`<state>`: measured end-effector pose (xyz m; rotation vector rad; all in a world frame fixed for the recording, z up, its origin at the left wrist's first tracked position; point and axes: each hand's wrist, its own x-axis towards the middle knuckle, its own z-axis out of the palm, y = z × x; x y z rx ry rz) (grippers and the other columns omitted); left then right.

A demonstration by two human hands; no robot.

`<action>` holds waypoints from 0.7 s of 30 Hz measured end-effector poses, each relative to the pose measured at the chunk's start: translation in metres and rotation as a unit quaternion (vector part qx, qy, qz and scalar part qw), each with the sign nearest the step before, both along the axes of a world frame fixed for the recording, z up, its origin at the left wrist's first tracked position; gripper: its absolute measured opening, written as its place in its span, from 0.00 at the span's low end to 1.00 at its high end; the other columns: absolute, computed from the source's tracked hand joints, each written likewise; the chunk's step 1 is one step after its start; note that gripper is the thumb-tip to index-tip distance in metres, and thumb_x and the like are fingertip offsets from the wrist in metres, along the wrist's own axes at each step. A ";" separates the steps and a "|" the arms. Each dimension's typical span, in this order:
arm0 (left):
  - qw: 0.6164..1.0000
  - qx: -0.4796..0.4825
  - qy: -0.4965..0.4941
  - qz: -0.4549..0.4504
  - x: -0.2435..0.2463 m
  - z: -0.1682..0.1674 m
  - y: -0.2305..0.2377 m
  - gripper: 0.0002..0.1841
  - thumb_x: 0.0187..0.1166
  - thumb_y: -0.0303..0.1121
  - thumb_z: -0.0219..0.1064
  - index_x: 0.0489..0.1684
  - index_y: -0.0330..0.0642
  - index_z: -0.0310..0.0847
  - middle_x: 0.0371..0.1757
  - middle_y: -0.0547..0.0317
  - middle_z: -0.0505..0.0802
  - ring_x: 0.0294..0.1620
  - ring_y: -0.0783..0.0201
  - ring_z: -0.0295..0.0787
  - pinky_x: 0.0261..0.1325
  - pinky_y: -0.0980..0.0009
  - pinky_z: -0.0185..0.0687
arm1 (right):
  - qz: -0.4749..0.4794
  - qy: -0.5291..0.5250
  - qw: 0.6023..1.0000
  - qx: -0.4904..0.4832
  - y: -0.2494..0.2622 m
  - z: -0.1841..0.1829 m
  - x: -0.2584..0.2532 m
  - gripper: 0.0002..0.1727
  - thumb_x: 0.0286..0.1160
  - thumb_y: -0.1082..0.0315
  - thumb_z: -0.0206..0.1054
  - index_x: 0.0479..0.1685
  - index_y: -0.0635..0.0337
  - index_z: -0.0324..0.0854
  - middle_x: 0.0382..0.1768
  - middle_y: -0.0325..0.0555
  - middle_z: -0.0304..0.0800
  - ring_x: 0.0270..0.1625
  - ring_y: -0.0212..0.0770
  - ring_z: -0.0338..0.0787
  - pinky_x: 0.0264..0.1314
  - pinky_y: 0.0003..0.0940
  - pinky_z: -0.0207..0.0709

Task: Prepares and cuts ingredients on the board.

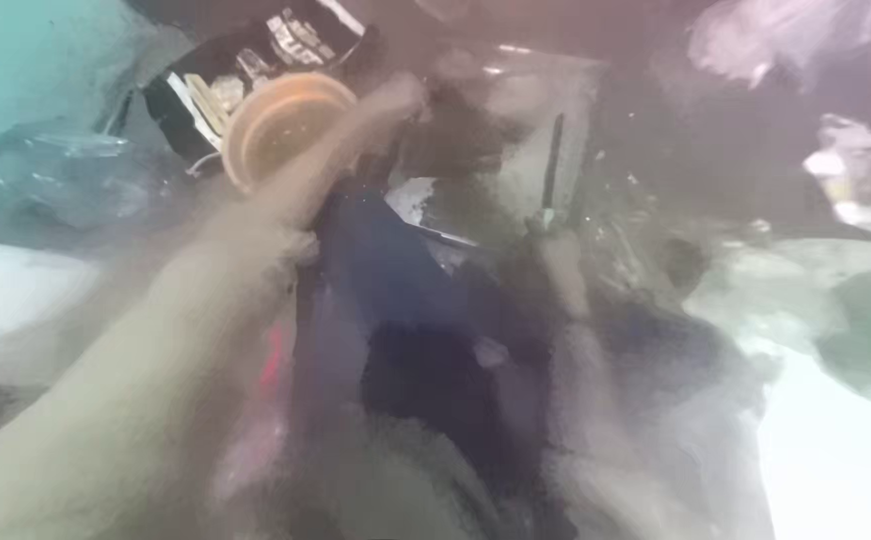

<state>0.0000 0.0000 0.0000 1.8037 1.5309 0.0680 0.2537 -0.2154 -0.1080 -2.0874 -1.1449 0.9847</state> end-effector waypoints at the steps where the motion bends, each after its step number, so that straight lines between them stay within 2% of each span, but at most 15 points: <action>1: 0.998 0.028 0.032 -0.042 0.009 -0.012 0.009 0.19 0.92 0.32 0.58 0.76 0.33 0.77 0.71 0.40 0.87 0.69 0.51 0.85 0.76 0.54 0.76 | -0.001 -0.009 1.000 0.000 -0.001 0.000 0.002 0.28 0.89 0.44 0.59 0.68 0.61 0.78 0.46 0.62 0.89 0.43 0.58 0.88 0.47 0.62 0.81; 3: 0.986 0.099 0.086 -0.104 0.027 -0.043 0.029 0.21 0.91 0.35 0.59 0.76 0.31 0.77 0.72 0.33 0.86 0.74 0.40 0.84 0.78 0.43 0.75 | 0.003 -0.042 0.999 -0.006 -0.003 -0.001 0.004 0.29 0.90 0.47 0.60 0.71 0.63 0.77 0.53 0.68 0.88 0.52 0.67 0.90 0.54 0.69 0.80; 4: 0.981 0.111 0.118 -0.110 0.039 -0.053 0.033 0.22 0.93 0.38 0.56 0.75 0.29 0.77 0.72 0.31 0.86 0.76 0.37 0.82 0.79 0.40 0.73 | 0.006 -0.054 0.998 -0.006 -0.004 -0.004 0.005 0.28 0.89 0.49 0.60 0.72 0.64 0.76 0.55 0.70 0.88 0.55 0.70 0.89 0.56 0.72 0.79; 5: 0.975 0.115 0.148 -0.115 0.051 -0.061 0.036 0.23 0.94 0.39 0.54 0.75 0.28 0.77 0.73 0.30 0.85 0.78 0.35 0.80 0.81 0.39 0.71 | 0.004 -0.064 0.998 -0.008 -0.005 -0.006 0.005 0.29 0.89 0.47 0.60 0.72 0.62 0.77 0.55 0.69 0.88 0.56 0.69 0.89 0.56 0.72 0.79; 6: 0.969 0.118 0.177 -0.124 0.061 -0.071 0.039 0.22 0.93 0.38 0.53 0.70 0.26 0.80 0.72 0.29 0.85 0.77 0.34 0.80 0.80 0.38 0.72 | 0.005 -0.070 0.997 -0.021 -0.006 -0.007 0.005 0.29 0.88 0.44 0.60 0.72 0.60 0.77 0.53 0.65 0.89 0.54 0.66 0.90 0.54 0.70 0.81; 8: 0.961 0.114 0.216 -0.127 0.076 -0.091 0.043 0.20 0.90 0.37 0.57 0.65 0.28 0.84 0.70 0.30 0.87 0.76 0.34 0.81 0.77 0.36 0.74 | 0.010 -0.044 0.997 -0.070 -0.005 0.008 0.003 0.30 0.91 0.43 0.54 0.69 0.62 0.76 0.47 0.64 0.89 0.49 0.64 0.90 0.51 0.67 0.80; 10: 0.953 0.158 0.225 -0.124 0.078 -0.130 0.058 0.18 0.82 0.40 0.62 0.56 0.34 0.87 0.64 0.35 0.90 0.69 0.35 0.86 0.69 0.32 0.80 | 0.020 -0.030 0.997 -0.063 -0.004 0.004 0.005 0.32 0.90 0.39 0.53 0.68 0.61 0.76 0.44 0.62 0.89 0.43 0.63 0.91 0.46 0.65 0.82; 11: 0.950 0.185 0.221 -0.122 0.077 -0.145 0.063 0.19 0.81 0.42 0.63 0.58 0.37 0.87 0.65 0.37 0.90 0.69 0.36 0.86 0.70 0.32 0.79 | 0.021 -0.031 0.999 -0.028 -0.005 -0.010 0.007 0.31 0.88 0.38 0.55 0.66 0.58 0.76 0.41 0.58 0.88 0.37 0.59 0.89 0.38 0.62 0.83; 12: 0.946 0.208 0.218 -0.121 0.076 -0.157 0.068 0.21 0.81 0.44 0.63 0.63 0.39 0.85 0.70 0.38 0.87 0.73 0.37 0.83 0.74 0.32 0.76 | 0.022 -0.039 0.999 -0.007 -0.004 -0.020 0.009 0.31 0.86 0.36 0.57 0.66 0.55 0.77 0.41 0.57 0.88 0.37 0.58 0.90 0.36 0.62 0.84; 14: 0.940 0.239 0.213 -0.119 0.075 -0.165 0.071 0.24 0.80 0.46 0.64 0.69 0.42 0.83 0.76 0.38 0.84 0.78 0.36 0.78 0.78 0.31 0.72 | 0.031 -0.074 0.997 0.004 0.001 -0.027 0.012 0.31 0.87 0.36 0.55 0.68 0.54 0.76 0.45 0.57 0.89 0.42 0.60 0.91 0.40 0.64 0.85; 17: 0.942 0.240 0.206 -0.115 0.069 -0.163 0.075 0.28 0.77 0.46 0.68 0.76 0.44 0.80 0.82 0.40 0.79 0.86 0.37 0.69 0.84 0.35 0.68 | 0.036 -0.047 0.998 0.003 0.014 -0.010 0.012 0.30 0.91 0.44 0.54 0.71 0.62 0.75 0.50 0.66 0.89 0.49 0.66 0.90 0.49 0.69 0.82; 19: 0.943 0.237 0.204 -0.116 0.064 -0.157 0.075 0.31 0.77 0.49 0.70 0.77 0.44 0.79 0.84 0.41 0.77 0.88 0.37 0.66 0.85 0.37 0.67 | 0.018 -0.020 1.000 0.010 0.014 -0.010 0.012 0.32 0.90 0.39 0.52 0.69 0.60 0.75 0.45 0.63 0.89 0.44 0.63 0.91 0.44 0.67 0.83; 21: 0.948 0.221 0.199 -0.117 0.058 -0.152 0.072 0.35 0.78 0.54 0.69 0.83 0.45 0.74 0.87 0.40 0.73 0.86 0.35 0.70 0.79 0.36 0.75 | 0.005 -0.015 1.000 0.004 0.007 -0.016 0.014 0.33 0.86 0.33 0.53 0.66 0.55 0.75 0.40 0.57 0.88 0.37 0.57 0.90 0.37 0.62 0.83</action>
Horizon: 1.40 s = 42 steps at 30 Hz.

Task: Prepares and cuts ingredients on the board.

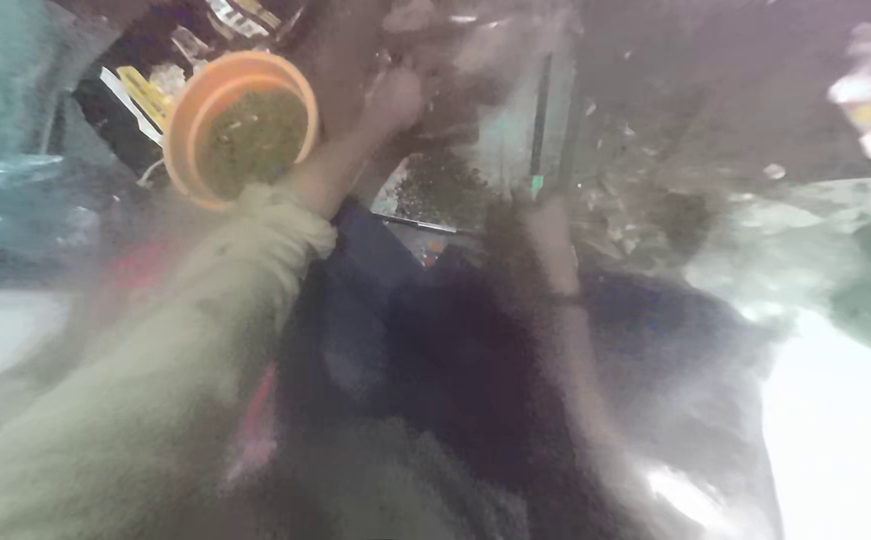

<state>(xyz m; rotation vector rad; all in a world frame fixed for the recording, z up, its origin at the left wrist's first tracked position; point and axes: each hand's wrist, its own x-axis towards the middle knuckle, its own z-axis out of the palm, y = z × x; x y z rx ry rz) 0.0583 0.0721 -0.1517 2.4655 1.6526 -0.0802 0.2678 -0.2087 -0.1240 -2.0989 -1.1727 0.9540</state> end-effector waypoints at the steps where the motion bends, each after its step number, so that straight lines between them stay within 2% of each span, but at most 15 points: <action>1: 1.000 -0.008 -0.011 -0.001 -0.003 0.002 -0.001 0.36 0.79 0.56 0.68 0.84 0.46 0.73 0.87 0.39 0.72 0.87 0.34 0.68 0.80 0.35 0.74 | -0.002 -0.002 1.000 -0.003 -0.003 0.000 0.000 0.33 0.86 0.34 0.55 0.66 0.55 0.76 0.40 0.57 0.88 0.36 0.58 0.89 0.36 0.62 0.83; 3: 0.998 -0.015 -0.057 0.013 -0.010 0.003 0.001 0.35 0.81 0.59 0.65 0.83 0.49 0.75 0.87 0.41 0.74 0.91 0.37 0.62 0.84 0.36 0.68 | -0.018 -0.015 1.000 -0.014 -0.005 -0.001 0.000 0.35 0.85 0.34 0.58 0.70 0.56 0.76 0.44 0.61 0.89 0.40 0.60 0.90 0.41 0.65 0.83; 5: 0.987 -0.025 -0.145 0.058 -0.015 0.006 0.003 0.30 0.85 0.59 0.62 0.74 0.46 0.82 0.82 0.44 0.81 0.86 0.47 0.73 0.86 0.45 0.70 | -0.029 -0.017 0.999 -0.004 0.000 -0.002 -0.002 0.32 0.86 0.37 0.59 0.68 0.58 0.78 0.43 0.61 0.90 0.40 0.60 0.90 0.41 0.66 0.83; 7: 0.965 -0.033 -0.235 0.110 -0.021 0.017 0.002 0.26 0.88 0.54 0.60 0.66 0.41 0.85 0.70 0.44 0.89 0.73 0.49 0.86 0.79 0.47 0.78 | -0.033 0.007 0.999 0.008 0.008 0.000 -0.001 0.29 0.87 0.40 0.59 0.65 0.59 0.79 0.40 0.59 0.89 0.36 0.56 0.89 0.39 0.62 0.84; 10: 0.942 -0.060 -0.278 0.177 -0.025 0.043 -0.016 0.23 0.92 0.47 0.57 0.70 0.38 0.84 0.67 0.41 0.91 0.70 0.48 0.88 0.78 0.47 0.77 | -0.037 0.029 0.999 0.013 0.014 0.004 0.000 0.27 0.90 0.44 0.58 0.63 0.62 0.79 0.38 0.60 0.88 0.35 0.55 0.89 0.39 0.60 0.83; 11: 0.941 -0.066 -0.272 0.189 -0.024 0.049 -0.023 0.22 0.92 0.46 0.57 0.69 0.37 0.84 0.64 0.40 0.91 0.67 0.47 0.88 0.75 0.47 0.78 | -0.040 0.021 0.999 0.005 0.015 0.008 0.000 0.28 0.90 0.45 0.58 0.64 0.63 0.79 0.40 0.61 0.89 0.38 0.58 0.90 0.43 0.62 0.83; 13: 0.951 -0.077 -0.240 0.178 -0.027 0.041 -0.022 0.24 0.91 0.47 0.58 0.75 0.40 0.80 0.68 0.40 0.90 0.70 0.45 0.87 0.77 0.43 0.77 | -0.042 0.007 0.999 -0.013 0.017 0.017 -0.002 0.28 0.90 0.46 0.58 0.67 0.62 0.78 0.44 0.63 0.90 0.45 0.61 0.90 0.50 0.65 0.82; 18: 0.981 -0.040 -0.155 0.112 -0.025 0.014 -0.016 0.39 0.74 0.52 0.75 0.82 0.40 0.71 0.71 0.39 0.88 0.72 0.42 0.86 0.74 0.37 0.80 | -0.017 -0.030 0.999 -0.034 0.021 0.022 -0.004 0.29 0.93 0.47 0.55 0.68 0.66 0.78 0.50 0.68 0.90 0.54 0.67 0.90 0.59 0.69 0.79; 21: 0.995 -0.030 -0.072 0.065 -0.022 0.007 -0.017 0.37 0.64 0.54 0.80 0.72 0.43 0.84 0.80 0.41 0.81 0.82 0.42 0.76 0.81 0.39 0.74 | -0.012 -0.021 1.000 -0.019 0.021 0.019 -0.006 0.26 0.93 0.48 0.54 0.65 0.65 0.80 0.46 0.65 0.90 0.50 0.62 0.90 0.56 0.64 0.80; 25: 0.998 0.002 -0.055 0.032 -0.020 0.008 -0.018 0.28 0.73 0.54 0.73 0.68 0.48 0.87 0.79 0.45 0.82 0.84 0.42 0.74 0.84 0.39 0.70 | -0.003 -0.018 0.999 -0.034 0.026 0.015 -0.007 0.25 0.93 0.50 0.55 0.65 0.65 0.80 0.45 0.64 0.90 0.49 0.61 0.91 0.56 0.63 0.82; 29: 0.997 0.003 -0.061 0.054 -0.014 0.012 -0.021 0.19 0.78 0.39 0.67 0.65 0.48 0.89 0.77 0.43 0.84 0.80 0.41 0.78 0.80 0.39 0.75 | 0.003 -0.025 0.999 -0.044 0.026 0.023 -0.011 0.26 0.95 0.50 0.53 0.65 0.66 0.79 0.46 0.65 0.90 0.50 0.61 0.91 0.57 0.62 0.81; 32: 0.993 -0.006 -0.062 0.096 -0.012 0.021 -0.027 0.29 0.74 0.31 0.72 0.78 0.40 0.78 0.79 0.35 0.81 0.77 0.36 0.81 0.74 0.38 0.80 | 0.001 -0.023 0.999 -0.042 0.027 0.023 -0.011 0.26 0.94 0.50 0.54 0.66 0.67 0.79 0.47 0.66 0.90 0.50 0.61 0.91 0.58 0.62 0.81; 33: 0.992 -0.012 -0.058 0.111 -0.011 0.027 -0.030 0.28 0.71 0.30 0.74 0.74 0.37 0.80 0.76 0.35 0.83 0.75 0.36 0.82 0.73 0.38 0.81 | -0.001 -0.021 0.999 -0.040 0.027 0.024 -0.011 0.26 0.94 0.50 0.54 0.66 0.67 0.79 0.47 0.66 0.90 0.50 0.61 0.91 0.58 0.62 0.81; 37: 0.989 -0.035 -0.039 0.139 -0.008 0.042 -0.036 0.16 0.75 0.30 0.71 0.59 0.34 0.87 0.65 0.36 0.90 0.68 0.38 0.88 0.69 0.38 0.83 | -0.009 -0.009 0.999 -0.035 0.026 0.022 -0.012 0.24 0.93 0.52 0.57 0.67 0.65 0.79 0.48 0.64 0.90 0.51 0.60 0.91 0.58 0.60 0.81; 42: 0.981 -0.048 -0.062 0.175 -0.010 0.046 -0.035 0.15 0.83 0.36 0.65 0.58 0.34 0.87 0.63 0.36 0.91 0.66 0.39 0.90 0.68 0.39 0.84 | -0.009 -0.008 0.999 -0.044 0.029 0.015 -0.012 0.24 0.93 0.50 0.57 0.65 0.62 0.79 0.46 0.61 0.90 0.49 0.58 0.91 0.56 0.59 0.82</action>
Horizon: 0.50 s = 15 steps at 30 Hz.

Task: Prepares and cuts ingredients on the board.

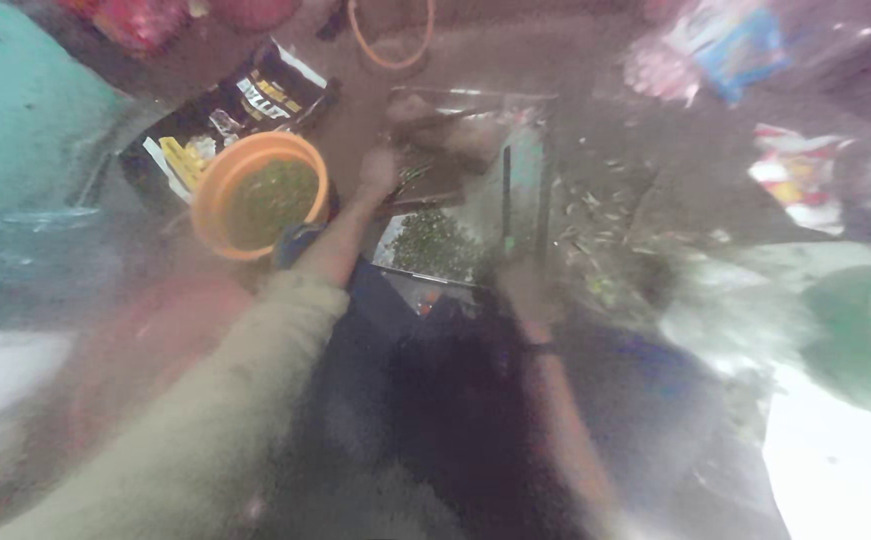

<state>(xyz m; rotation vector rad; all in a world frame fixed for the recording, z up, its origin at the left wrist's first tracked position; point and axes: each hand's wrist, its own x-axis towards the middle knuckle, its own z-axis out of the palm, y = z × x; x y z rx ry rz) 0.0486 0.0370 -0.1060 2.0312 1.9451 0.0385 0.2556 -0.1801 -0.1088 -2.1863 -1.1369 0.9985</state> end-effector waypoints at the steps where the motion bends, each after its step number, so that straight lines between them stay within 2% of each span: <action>1: 1.000 -0.001 -0.009 0.009 0.000 0.002 0.000 0.18 0.86 0.40 0.63 0.57 0.33 0.87 0.63 0.35 0.91 0.67 0.38 0.90 0.69 0.39 0.83 | -0.001 0.001 1.000 0.000 0.001 0.000 0.000 0.24 0.92 0.49 0.57 0.63 0.62 0.80 0.44 0.61 0.89 0.48 0.57 0.91 0.55 0.59 0.82; 4: 0.999 -0.001 0.000 0.047 -0.001 0.008 -0.001 0.21 0.84 0.43 0.66 0.55 0.30 0.87 0.61 0.34 0.92 0.64 0.38 0.90 0.66 0.38 0.84 | -0.001 -0.001 1.000 -0.002 0.001 -0.001 0.001 0.24 0.92 0.48 0.57 0.62 0.62 0.80 0.44 0.61 0.89 0.49 0.57 0.91 0.56 0.60 0.81; 6: 0.998 0.018 0.004 0.066 -0.002 0.008 0.000 0.20 0.79 0.40 0.69 0.58 0.30 0.85 0.60 0.34 0.92 0.62 0.38 0.91 0.63 0.38 0.85 | 0.002 0.001 1.000 0.001 0.001 -0.002 0.001 0.24 0.92 0.49 0.58 0.63 0.63 0.80 0.45 0.61 0.89 0.49 0.58 0.91 0.56 0.61 0.81; 7: 0.997 0.025 -0.010 0.072 -0.003 0.007 0.001 0.21 0.80 0.40 0.68 0.60 0.30 0.84 0.61 0.33 0.91 0.63 0.38 0.91 0.64 0.38 0.85 | 0.004 0.000 1.000 0.004 0.000 -0.003 0.000 0.24 0.92 0.49 0.58 0.63 0.63 0.80 0.44 0.61 0.89 0.49 0.58 0.91 0.56 0.60 0.81; 9: 0.993 0.040 -0.076 0.076 -0.006 0.003 0.007 0.21 0.84 0.41 0.65 0.67 0.33 0.83 0.64 0.35 0.91 0.66 0.39 0.90 0.70 0.39 0.82 | 0.005 -0.004 1.000 0.007 0.001 -0.004 -0.001 0.24 0.92 0.49 0.58 0.63 0.64 0.80 0.45 0.62 0.89 0.50 0.59 0.91 0.57 0.62 0.81; 10: 0.989 0.036 -0.125 0.074 -0.007 0.000 0.012 0.22 0.88 0.41 0.63 0.74 0.39 0.81 0.68 0.38 0.90 0.70 0.40 0.88 0.75 0.41 0.79 | 0.005 -0.004 1.000 0.008 0.001 -0.004 -0.001 0.24 0.92 0.49 0.59 0.63 0.64 0.80 0.46 0.63 0.89 0.50 0.59 0.91 0.58 0.62 0.81; 12: 0.973 0.001 -0.218 0.081 -0.009 -0.003 0.019 0.20 0.89 0.35 0.61 0.77 0.44 0.81 0.74 0.41 0.88 0.76 0.44 0.83 0.80 0.44 0.74 | 0.003 -0.002 1.000 0.012 0.000 -0.004 0.000 0.24 0.92 0.50 0.58 0.63 0.64 0.80 0.45 0.63 0.89 0.50 0.60 0.90 0.57 0.62 0.81; 13: 0.961 -0.012 -0.262 0.090 -0.010 -0.005 0.021 0.18 0.89 0.33 0.60 0.74 0.42 0.83 0.71 0.42 0.89 0.73 0.46 0.85 0.78 0.47 0.76 | 0.003 -0.002 1.000 0.012 0.000 -0.004 0.000 0.24 0.92 0.50 0.58 0.63 0.64 0.80 0.45 0.62 0.89 0.49 0.60 0.90 0.56 0.62 0.81; 15: 0.932 -0.035 -0.338 0.123 -0.012 -0.010 0.024 0.17 0.91 0.35 0.57 0.69 0.39 0.84 0.63 0.45 0.91 0.59 0.54 0.90 0.65 0.54 0.84 | 0.005 -0.002 1.000 0.007 0.001 -0.003 -0.001 0.24 0.92 0.49 0.58 0.63 0.64 0.80 0.45 0.63 0.90 0.50 0.60 0.90 0.57 0.62 0.80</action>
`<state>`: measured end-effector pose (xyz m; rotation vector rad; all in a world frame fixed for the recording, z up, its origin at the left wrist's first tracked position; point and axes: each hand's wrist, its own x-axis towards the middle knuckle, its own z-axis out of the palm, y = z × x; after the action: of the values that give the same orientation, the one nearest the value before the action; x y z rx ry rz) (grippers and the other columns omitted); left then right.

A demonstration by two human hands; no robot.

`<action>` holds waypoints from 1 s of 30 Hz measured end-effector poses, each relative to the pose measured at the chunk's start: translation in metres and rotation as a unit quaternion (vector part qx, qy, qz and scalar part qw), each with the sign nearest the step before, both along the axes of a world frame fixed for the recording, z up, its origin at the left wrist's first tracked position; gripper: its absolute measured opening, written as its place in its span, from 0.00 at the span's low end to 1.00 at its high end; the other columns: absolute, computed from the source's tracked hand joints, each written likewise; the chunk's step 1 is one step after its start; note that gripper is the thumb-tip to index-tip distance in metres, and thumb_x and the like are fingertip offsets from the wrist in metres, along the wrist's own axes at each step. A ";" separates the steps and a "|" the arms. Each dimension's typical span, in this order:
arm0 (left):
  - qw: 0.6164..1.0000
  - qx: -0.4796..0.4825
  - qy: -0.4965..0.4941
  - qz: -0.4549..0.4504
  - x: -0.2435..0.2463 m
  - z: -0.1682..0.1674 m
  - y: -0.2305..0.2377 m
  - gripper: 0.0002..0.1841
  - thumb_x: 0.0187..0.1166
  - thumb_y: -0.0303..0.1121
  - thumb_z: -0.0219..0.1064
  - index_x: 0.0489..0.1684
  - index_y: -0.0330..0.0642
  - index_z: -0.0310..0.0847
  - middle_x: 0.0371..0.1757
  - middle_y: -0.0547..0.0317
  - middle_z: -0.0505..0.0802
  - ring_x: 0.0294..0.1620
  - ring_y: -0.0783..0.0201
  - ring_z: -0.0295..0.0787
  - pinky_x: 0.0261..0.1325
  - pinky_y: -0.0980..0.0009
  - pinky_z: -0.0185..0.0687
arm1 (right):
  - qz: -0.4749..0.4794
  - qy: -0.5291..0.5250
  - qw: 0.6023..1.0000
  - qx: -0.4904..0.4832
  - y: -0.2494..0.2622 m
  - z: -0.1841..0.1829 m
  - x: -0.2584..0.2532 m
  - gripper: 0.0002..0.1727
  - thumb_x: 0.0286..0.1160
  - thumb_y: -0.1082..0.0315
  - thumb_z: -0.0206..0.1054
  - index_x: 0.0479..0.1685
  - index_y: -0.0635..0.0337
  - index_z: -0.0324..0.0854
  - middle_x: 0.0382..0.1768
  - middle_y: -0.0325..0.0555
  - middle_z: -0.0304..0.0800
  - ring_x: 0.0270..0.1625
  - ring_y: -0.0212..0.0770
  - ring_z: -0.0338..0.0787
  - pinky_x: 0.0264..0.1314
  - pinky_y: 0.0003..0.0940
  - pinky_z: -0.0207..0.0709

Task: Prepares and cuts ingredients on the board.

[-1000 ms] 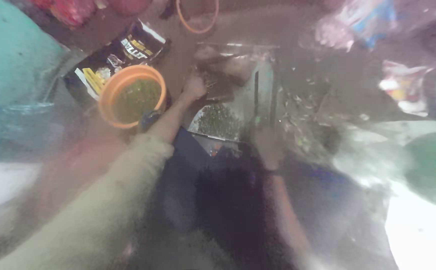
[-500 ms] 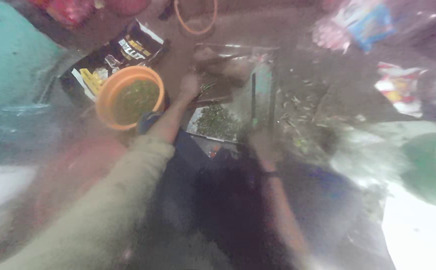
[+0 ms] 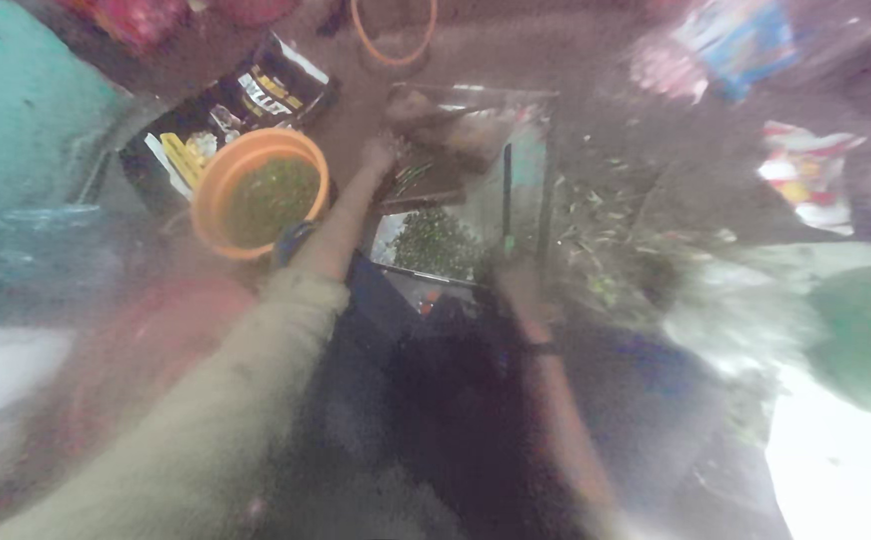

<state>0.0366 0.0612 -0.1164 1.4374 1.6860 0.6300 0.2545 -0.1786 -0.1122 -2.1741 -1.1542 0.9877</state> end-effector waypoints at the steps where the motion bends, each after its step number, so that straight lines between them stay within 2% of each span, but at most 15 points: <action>1: 0.999 -0.012 -0.038 0.015 -0.001 -0.002 0.002 0.17 0.93 0.36 0.55 0.68 0.37 0.83 0.60 0.45 0.92 0.55 0.55 0.90 0.61 0.55 0.86 | 0.000 -0.001 1.000 -0.002 0.001 0.001 -0.001 0.24 0.92 0.50 0.58 0.63 0.65 0.80 0.46 0.64 0.90 0.51 0.61 0.91 0.58 0.63 0.81; 3: 0.995 -0.027 -0.087 0.037 -0.001 -0.003 0.003 0.18 0.94 0.38 0.53 0.68 0.36 0.83 0.58 0.45 0.92 0.50 0.56 0.91 0.57 0.57 0.88 | 0.002 0.000 1.000 -0.001 0.002 0.002 -0.001 0.24 0.92 0.51 0.57 0.64 0.65 0.79 0.47 0.64 0.90 0.52 0.61 0.91 0.59 0.63 0.81; 5: 0.994 -0.028 -0.095 0.039 -0.001 -0.003 0.004 0.17 0.94 0.37 0.54 0.65 0.37 0.83 0.55 0.47 0.92 0.48 0.57 0.91 0.54 0.59 0.89 | 0.004 0.003 1.000 0.002 0.001 0.002 -0.001 0.24 0.93 0.51 0.57 0.65 0.65 0.79 0.48 0.64 0.90 0.52 0.60 0.91 0.59 0.62 0.81; 6: 0.997 -0.018 -0.067 0.025 -0.001 -0.003 0.003 0.16 0.92 0.35 0.57 0.65 0.37 0.84 0.56 0.47 0.93 0.50 0.57 0.92 0.57 0.58 0.88 | 0.005 0.002 1.000 0.003 0.001 0.001 -0.001 0.24 0.93 0.50 0.57 0.65 0.65 0.79 0.48 0.64 0.90 0.52 0.60 0.91 0.59 0.62 0.81; 7: 1.000 0.001 -0.008 -0.001 0.000 -0.001 0.000 0.15 0.89 0.33 0.60 0.64 0.36 0.86 0.59 0.45 0.93 0.57 0.53 0.92 0.64 0.54 0.87 | 0.006 0.000 1.000 0.003 0.001 0.001 -0.001 0.24 0.93 0.50 0.57 0.65 0.65 0.79 0.48 0.64 0.90 0.52 0.60 0.91 0.59 0.62 0.81; 9: 0.988 0.048 0.136 -0.045 0.005 0.006 -0.006 0.17 0.84 0.36 0.65 0.64 0.36 0.88 0.63 0.40 0.93 0.68 0.44 0.89 0.75 0.45 0.80 | 0.005 -0.004 1.000 0.000 0.001 0.001 -0.001 0.25 0.92 0.50 0.57 0.65 0.65 0.80 0.48 0.64 0.90 0.52 0.61 0.91 0.59 0.63 0.81; 11: 0.974 0.060 0.211 -0.054 0.009 0.009 -0.011 0.19 0.83 0.40 0.67 0.65 0.37 0.87 0.63 0.39 0.93 0.68 0.41 0.89 0.74 0.40 0.79 | 0.006 -0.007 1.000 -0.003 0.002 0.000 -0.001 0.25 0.92 0.49 0.57 0.65 0.64 0.80 0.48 0.64 0.90 0.53 0.61 0.91 0.59 0.63 0.81; 14: 0.961 0.034 0.267 -0.064 0.011 0.008 -0.013 0.21 0.77 0.38 0.70 0.67 0.41 0.86 0.62 0.40 0.93 0.65 0.41 0.91 0.68 0.37 0.83 | 0.005 0.001 1.000 0.000 0.002 0.001 0.000 0.24 0.93 0.50 0.56 0.66 0.62 0.80 0.48 0.63 0.91 0.52 0.59 0.91 0.59 0.62 0.81; 19: 0.950 0.014 0.305 -0.064 0.014 0.012 -0.017 0.23 0.74 0.37 0.72 0.69 0.41 0.84 0.65 0.39 0.91 0.67 0.39 0.89 0.67 0.36 0.83 | 0.004 0.004 1.000 -0.001 0.001 0.001 -0.001 0.23 0.93 0.50 0.57 0.66 0.62 0.80 0.46 0.62 0.90 0.51 0.59 0.91 0.58 0.60 0.82; 24: 0.945 0.019 0.319 -0.076 0.010 0.009 -0.013 0.22 0.77 0.42 0.71 0.68 0.44 0.86 0.65 0.40 0.92 0.67 0.40 0.90 0.66 0.36 0.84 | 0.013 0.000 1.000 0.003 0.001 0.000 -0.001 0.24 0.92 0.49 0.57 0.65 0.62 0.80 0.46 0.62 0.90 0.51 0.59 0.91 0.57 0.61 0.82; 26: 0.948 0.028 0.309 -0.076 0.010 0.009 -0.012 0.26 0.78 0.44 0.71 0.73 0.41 0.82 0.66 0.39 0.91 0.68 0.39 0.89 0.68 0.36 0.83 | 0.013 -0.002 1.000 0.002 0.002 -0.001 -0.002 0.24 0.92 0.48 0.57 0.65 0.61 0.80 0.46 0.62 0.91 0.50 0.59 0.92 0.57 0.61 0.82; 28: 0.951 0.047 0.292 -0.089 0.008 0.004 -0.009 0.25 0.79 0.46 0.71 0.69 0.42 0.85 0.63 0.42 0.93 0.65 0.42 0.91 0.68 0.38 0.84 | 0.014 0.000 1.000 0.000 0.002 0.000 -0.002 0.24 0.92 0.49 0.57 0.63 0.62 0.80 0.45 0.61 0.90 0.49 0.59 0.91 0.56 0.61 0.82; 30: 0.953 0.057 0.278 -0.109 0.009 -0.003 -0.004 0.20 0.77 0.43 0.72 0.64 0.44 0.88 0.61 0.44 0.94 0.61 0.45 0.93 0.66 0.40 0.86 | 0.016 -0.001 1.000 -0.002 0.003 0.000 -0.003 0.24 0.92 0.49 0.57 0.63 0.62 0.80 0.44 0.61 0.90 0.48 0.58 0.92 0.55 0.61 0.82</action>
<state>0.0458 0.0569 -0.1190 1.9832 1.8879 0.2045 0.2519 -0.1760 -0.1123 -2.1669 -1.1917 1.0008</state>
